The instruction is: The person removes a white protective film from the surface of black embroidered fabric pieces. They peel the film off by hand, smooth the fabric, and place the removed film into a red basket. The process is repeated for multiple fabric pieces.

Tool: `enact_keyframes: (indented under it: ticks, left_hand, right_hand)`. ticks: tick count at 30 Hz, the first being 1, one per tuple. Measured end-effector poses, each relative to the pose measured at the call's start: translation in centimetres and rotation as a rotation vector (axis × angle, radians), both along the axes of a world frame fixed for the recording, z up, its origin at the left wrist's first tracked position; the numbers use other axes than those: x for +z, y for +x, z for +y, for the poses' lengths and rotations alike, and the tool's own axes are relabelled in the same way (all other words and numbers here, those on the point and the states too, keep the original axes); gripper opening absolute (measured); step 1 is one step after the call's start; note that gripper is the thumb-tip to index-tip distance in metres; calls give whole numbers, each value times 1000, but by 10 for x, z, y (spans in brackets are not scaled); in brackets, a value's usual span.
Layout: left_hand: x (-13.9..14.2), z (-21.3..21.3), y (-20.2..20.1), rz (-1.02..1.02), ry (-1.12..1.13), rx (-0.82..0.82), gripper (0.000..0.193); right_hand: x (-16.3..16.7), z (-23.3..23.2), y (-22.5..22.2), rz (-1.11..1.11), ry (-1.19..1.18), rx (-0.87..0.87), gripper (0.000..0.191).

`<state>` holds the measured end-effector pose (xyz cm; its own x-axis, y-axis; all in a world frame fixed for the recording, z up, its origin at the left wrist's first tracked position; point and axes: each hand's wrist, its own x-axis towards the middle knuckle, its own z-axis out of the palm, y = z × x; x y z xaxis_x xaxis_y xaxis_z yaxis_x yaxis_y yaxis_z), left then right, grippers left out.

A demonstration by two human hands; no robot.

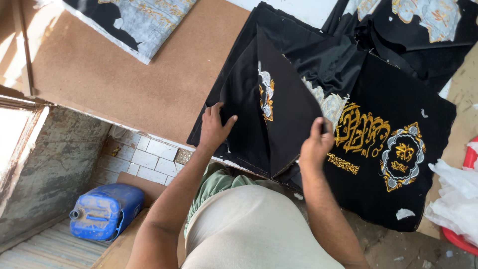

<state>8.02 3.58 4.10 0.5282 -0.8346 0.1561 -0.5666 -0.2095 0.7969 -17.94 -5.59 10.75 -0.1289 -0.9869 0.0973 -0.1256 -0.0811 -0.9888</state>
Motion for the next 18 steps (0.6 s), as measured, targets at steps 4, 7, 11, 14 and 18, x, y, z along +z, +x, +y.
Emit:
enact_keyframes:
  ticks: [4,7,11,14,18]
  left_hand:
    - [-18,1,-10,-203,50,50,74]
    - [-21,-11,-17,-234,54,95,58]
    - [-19,-24,-24,-250,122,58,31]
    - [-17,-32,-36,-209,119,64,25]
    - [-15,-41,-51,69,326,99,27]
  right_hand:
    - [11,-31,-104,-264,208,-410,41]
    - [21,-37,-207,-294,179,-663,50]
    - [7,-13,-336,-380,99,-835,52]
    - [-14,13,-408,-547,188,-961,49]
    - [-36,37,-458,-577,309,-1082,44]
